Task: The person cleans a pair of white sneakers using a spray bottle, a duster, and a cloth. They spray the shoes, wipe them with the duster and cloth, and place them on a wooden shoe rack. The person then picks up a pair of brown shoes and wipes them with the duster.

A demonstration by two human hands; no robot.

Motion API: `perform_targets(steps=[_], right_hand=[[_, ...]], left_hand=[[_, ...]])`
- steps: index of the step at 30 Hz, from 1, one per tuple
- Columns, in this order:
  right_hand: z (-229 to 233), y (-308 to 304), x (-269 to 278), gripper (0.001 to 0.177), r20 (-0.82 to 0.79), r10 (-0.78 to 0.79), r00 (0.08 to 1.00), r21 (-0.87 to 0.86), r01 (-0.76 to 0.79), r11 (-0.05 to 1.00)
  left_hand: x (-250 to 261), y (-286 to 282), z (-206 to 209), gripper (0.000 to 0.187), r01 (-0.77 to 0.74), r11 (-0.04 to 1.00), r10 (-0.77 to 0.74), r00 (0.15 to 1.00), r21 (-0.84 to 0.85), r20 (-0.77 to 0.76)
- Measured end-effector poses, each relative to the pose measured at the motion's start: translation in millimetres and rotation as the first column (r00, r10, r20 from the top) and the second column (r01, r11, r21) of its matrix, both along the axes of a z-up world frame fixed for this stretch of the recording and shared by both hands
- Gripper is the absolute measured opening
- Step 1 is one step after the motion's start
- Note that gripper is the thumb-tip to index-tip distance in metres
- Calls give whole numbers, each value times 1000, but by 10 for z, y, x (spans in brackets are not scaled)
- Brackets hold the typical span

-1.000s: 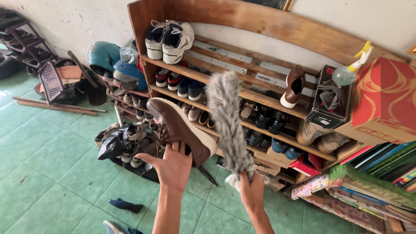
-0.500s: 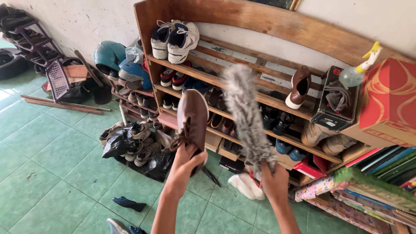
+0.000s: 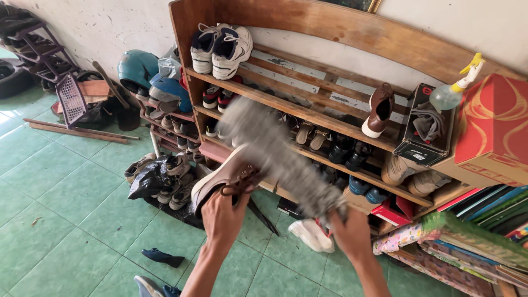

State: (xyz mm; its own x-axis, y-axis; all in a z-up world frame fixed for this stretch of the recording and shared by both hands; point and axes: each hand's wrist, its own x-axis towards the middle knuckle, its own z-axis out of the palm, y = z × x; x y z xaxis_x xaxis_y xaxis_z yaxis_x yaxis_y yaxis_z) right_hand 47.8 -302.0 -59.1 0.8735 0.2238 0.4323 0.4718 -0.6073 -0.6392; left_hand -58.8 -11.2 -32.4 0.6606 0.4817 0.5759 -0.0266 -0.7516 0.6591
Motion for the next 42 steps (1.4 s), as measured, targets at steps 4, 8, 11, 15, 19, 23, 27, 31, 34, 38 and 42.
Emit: perform_targets(steps=[4,8,11,15,19,23,27,31,34,38,42], right_hand=[[18,85,-83,25,-240,190,952,397,-83,914],[200,106,-58,32,-63,-77,995,-208,62,976],[297,190,-52,33,-101,-30,994,55,35,998],[389,292,-61,34,-266,67,962,-100,-97,990],[478,463,85,37,-117,-45,992,-71,37,997],[398,540,12,37,-308,231,923,-1,-243,970],[399,722,-35,39,-269,43,962,-55,-60,997],[261,765,-71,37,-181,301,936,-29,-311,950],[128,767,56,38,-283,95,955,-21,-105,994],[-135,665,35,40,-432,182,883,31,-187,982],[-176,661,-61,45,-358,-83,930,-243,-7,970]], left_hand=[[10,76,63,17,-34,998,33,999,52,14],[-42,260,30,17,109,969,-95,993,222,-76],[-90,388,-98,18,180,921,-160,983,344,-86],[-44,555,-199,20,294,843,-207,950,450,-234],[-77,698,-137,22,436,727,-335,900,531,-280],[-98,760,-122,28,448,644,-346,894,620,-285],[-161,853,-100,17,515,525,-392,853,677,-344],[-193,915,-151,17,540,492,-363,840,683,-403],[-243,953,-144,15,559,485,-322,829,673,-456],[-288,943,-122,26,486,514,-375,868,707,-324],[-273,940,-163,30,440,586,-269,898,681,-348]])
